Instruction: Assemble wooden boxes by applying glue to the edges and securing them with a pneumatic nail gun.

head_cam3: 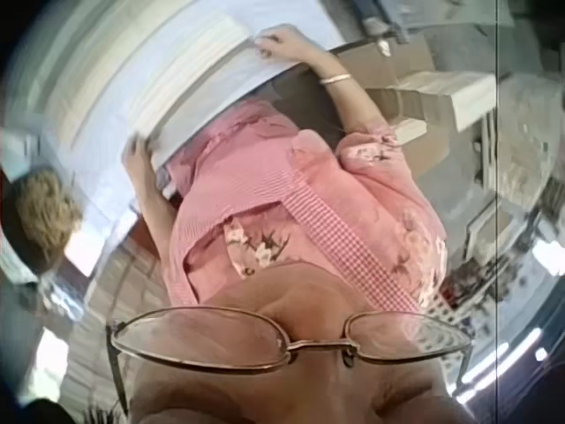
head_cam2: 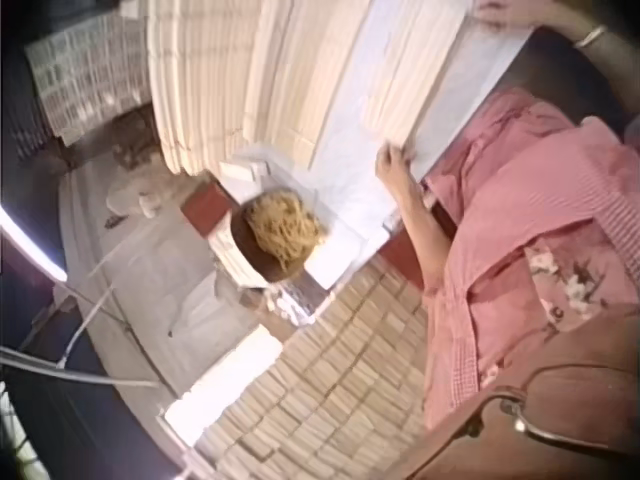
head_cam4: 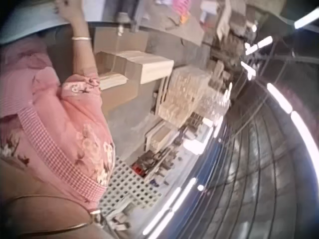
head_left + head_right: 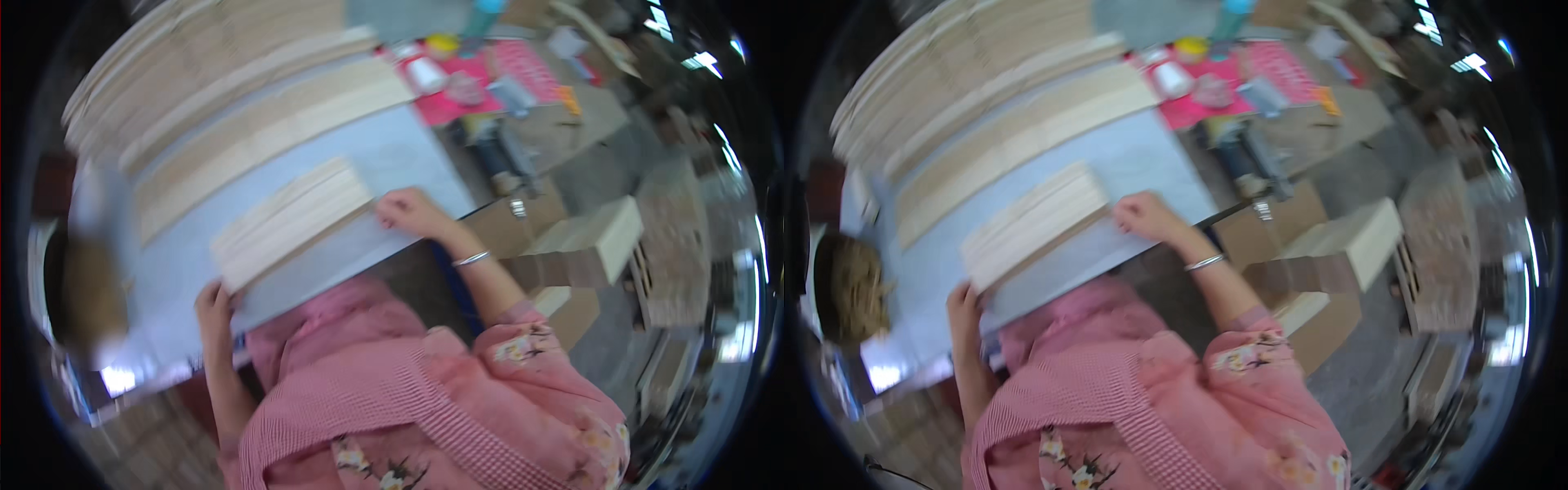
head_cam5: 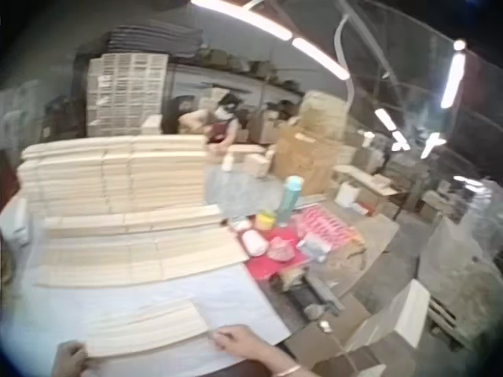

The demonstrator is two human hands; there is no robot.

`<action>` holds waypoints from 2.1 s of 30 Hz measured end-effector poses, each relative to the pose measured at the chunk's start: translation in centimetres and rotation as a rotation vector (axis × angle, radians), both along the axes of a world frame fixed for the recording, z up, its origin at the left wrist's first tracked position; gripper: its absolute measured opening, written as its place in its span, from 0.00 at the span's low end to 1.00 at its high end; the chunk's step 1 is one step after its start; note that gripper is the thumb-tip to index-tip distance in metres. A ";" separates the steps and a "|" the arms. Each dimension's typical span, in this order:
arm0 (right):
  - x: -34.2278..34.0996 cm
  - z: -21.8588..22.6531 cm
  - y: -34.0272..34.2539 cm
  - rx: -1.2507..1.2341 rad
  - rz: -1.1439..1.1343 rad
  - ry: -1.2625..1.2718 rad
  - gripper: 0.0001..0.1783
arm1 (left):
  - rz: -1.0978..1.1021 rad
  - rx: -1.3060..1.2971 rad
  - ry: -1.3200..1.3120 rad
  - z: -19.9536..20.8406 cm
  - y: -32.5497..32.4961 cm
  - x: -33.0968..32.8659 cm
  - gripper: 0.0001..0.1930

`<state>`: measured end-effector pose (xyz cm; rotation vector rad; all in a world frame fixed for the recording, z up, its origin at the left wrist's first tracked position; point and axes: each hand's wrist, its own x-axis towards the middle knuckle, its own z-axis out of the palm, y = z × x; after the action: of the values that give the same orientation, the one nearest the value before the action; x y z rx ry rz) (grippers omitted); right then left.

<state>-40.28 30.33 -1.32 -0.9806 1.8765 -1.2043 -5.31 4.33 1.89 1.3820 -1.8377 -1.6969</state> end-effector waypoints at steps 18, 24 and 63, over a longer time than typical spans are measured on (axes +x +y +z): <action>-2.4 2.0 -2.4 0.019 -0.103 -0.238 0.07 | -0.145 0.182 -0.049 0.0 -2.7 -1.9 0.06; -4.4 4.1 -4.3 0.293 0.087 -0.232 0.07 | -0.308 -0.111 -0.227 -0.1 -2.8 -2.8 0.07; 1.5 4.1 -1.5 -0.149 0.097 0.703 0.04 | -0.801 -1.041 0.035 1.7 4.6 -18.8 0.26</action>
<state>-38.76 28.85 2.77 -1.7222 2.2369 -1.0249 -24.10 8.89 3.57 0.1856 -2.7939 -0.6314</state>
